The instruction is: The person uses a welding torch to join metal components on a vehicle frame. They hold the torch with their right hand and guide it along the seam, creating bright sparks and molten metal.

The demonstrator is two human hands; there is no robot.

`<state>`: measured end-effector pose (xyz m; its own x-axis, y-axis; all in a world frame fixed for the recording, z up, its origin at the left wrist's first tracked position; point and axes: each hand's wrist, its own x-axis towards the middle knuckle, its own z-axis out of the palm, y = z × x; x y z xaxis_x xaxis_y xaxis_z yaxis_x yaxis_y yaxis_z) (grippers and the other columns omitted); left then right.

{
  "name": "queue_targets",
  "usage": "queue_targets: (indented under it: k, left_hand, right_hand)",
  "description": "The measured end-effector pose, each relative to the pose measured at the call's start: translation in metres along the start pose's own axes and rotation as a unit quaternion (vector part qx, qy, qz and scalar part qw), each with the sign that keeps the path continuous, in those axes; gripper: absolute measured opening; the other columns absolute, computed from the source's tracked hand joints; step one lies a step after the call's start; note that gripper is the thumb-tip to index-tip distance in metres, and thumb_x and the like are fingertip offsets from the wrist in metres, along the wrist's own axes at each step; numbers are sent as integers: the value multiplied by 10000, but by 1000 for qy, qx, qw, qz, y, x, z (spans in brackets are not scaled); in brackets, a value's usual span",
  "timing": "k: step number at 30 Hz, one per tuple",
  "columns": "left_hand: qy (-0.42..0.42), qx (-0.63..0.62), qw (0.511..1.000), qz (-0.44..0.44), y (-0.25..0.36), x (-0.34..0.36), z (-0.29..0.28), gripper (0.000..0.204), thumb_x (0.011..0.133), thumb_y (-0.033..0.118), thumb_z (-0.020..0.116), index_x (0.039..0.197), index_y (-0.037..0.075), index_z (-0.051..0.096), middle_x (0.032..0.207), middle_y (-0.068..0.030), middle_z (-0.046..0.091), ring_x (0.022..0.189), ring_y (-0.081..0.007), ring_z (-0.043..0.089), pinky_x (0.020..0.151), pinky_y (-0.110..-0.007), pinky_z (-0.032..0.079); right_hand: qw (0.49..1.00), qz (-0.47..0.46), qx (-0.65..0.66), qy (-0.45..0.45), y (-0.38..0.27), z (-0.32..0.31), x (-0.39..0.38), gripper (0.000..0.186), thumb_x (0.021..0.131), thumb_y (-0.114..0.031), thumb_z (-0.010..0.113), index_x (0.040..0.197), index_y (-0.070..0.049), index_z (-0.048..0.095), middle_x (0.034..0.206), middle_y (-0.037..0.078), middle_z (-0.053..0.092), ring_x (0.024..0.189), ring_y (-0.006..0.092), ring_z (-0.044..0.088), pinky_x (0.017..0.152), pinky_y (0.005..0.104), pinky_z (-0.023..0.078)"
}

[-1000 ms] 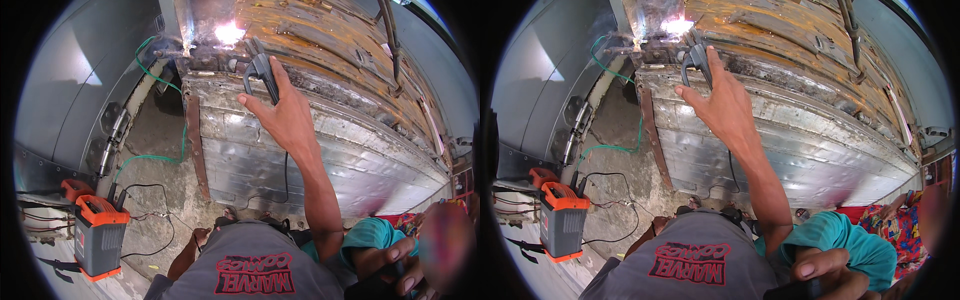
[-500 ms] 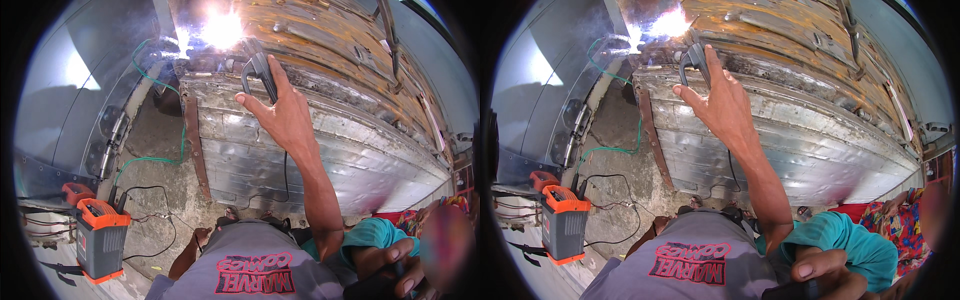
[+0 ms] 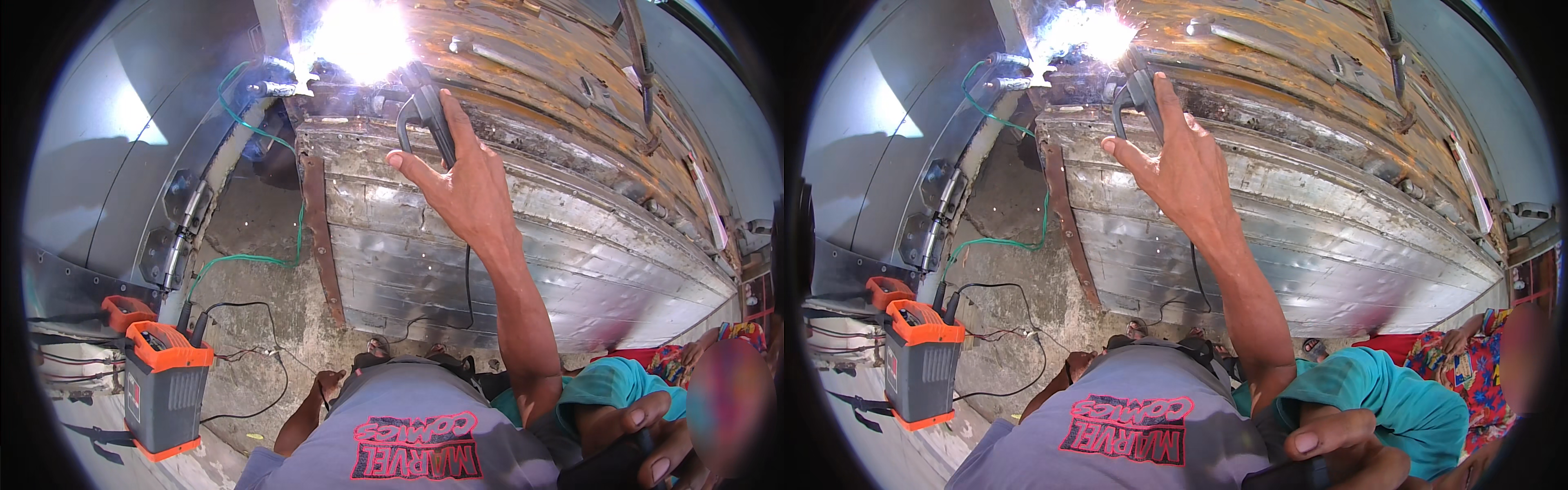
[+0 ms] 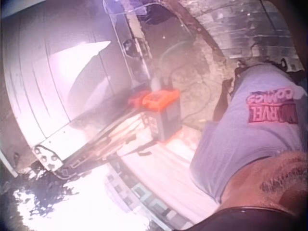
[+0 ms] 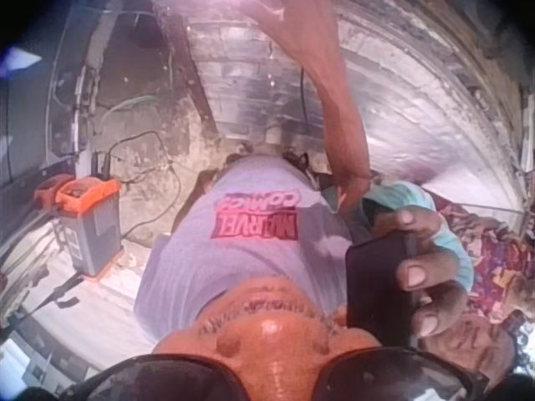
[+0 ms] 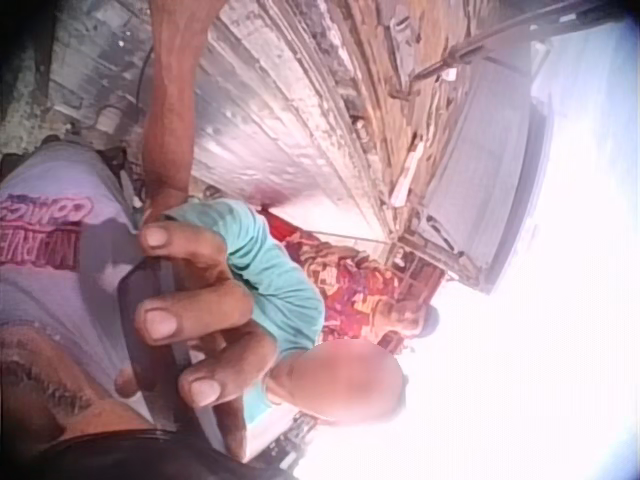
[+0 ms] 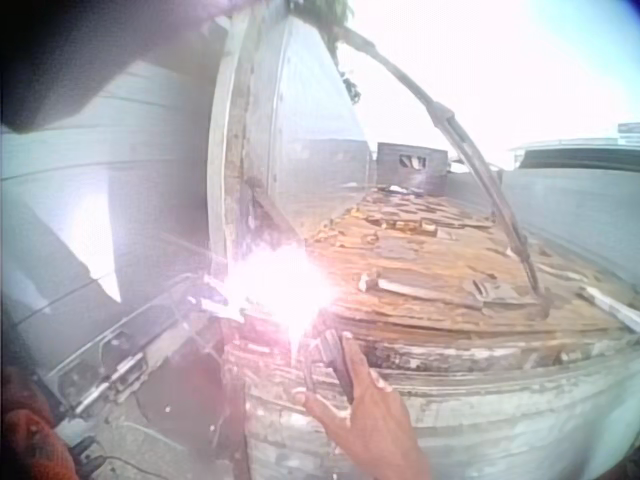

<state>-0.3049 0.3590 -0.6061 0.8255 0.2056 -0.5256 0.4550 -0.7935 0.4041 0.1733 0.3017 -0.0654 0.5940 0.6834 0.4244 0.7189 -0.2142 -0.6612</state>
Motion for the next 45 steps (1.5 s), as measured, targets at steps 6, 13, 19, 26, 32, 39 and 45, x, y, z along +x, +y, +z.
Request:
queue_targets:
  k: [6,13,19,26,32,39,45]
  left_hand:
    - [11,-33,998,-59,3,6,10,270,1108,298,568,1290,142,691,862,-167,756,824,-350,769,703,-496,590]
    - [49,68,995,45,4,1,8,332,1015,190,630,1346,188,639,779,-113,726,791,-311,766,676,-472,575]
    - [45,47,998,14,10,4,6,265,1045,207,593,1303,204,657,745,-116,691,778,-300,758,677,-450,566]
    - [38,12,999,13,5,6,13,206,1101,284,533,1225,200,675,729,-150,659,761,-319,745,668,-497,550]
    - [52,17,998,44,8,5,11,249,1010,231,604,1249,185,661,767,-151,697,789,-338,760,662,-509,565]
    - [31,19,999,24,5,4,3,349,963,208,643,1310,188,665,800,-149,729,813,-364,768,676,-495,582]
    - [51,-35,998,-17,7,4,3,363,1091,404,582,1093,92,766,806,-205,727,790,-361,759,703,-516,572]
  right_hand:
    - [1000,-1,13,-10,-4,-5,1,1050,936,-558,834,1650,75,396,1288,408,706,1245,570,690,1095,548,545]
    - [1000,0,21,-17,-4,-3,3,1057,927,-544,845,1646,87,394,1255,381,727,1280,537,686,1122,546,527]
    - [1000,-2,-12,27,5,4,3,1101,860,-589,899,1669,-1,440,1104,236,777,974,359,768,858,504,592]
    - [1000,-4,-9,6,-1,0,3,1071,901,-553,864,1654,61,414,1287,336,722,1162,453,735,1016,518,573]
    - [1000,2,-4,6,3,2,5,1084,883,-582,870,1659,34,429,1193,315,754,1044,405,763,938,505,591]
    - [999,9,8,-34,-3,-3,8,1046,934,-546,833,1644,88,399,1246,408,717,1199,521,725,1069,543,562]
    - [1000,-17,4,-11,2,2,7,1047,930,-548,839,1644,80,402,1228,403,724,1182,543,724,1087,563,549]
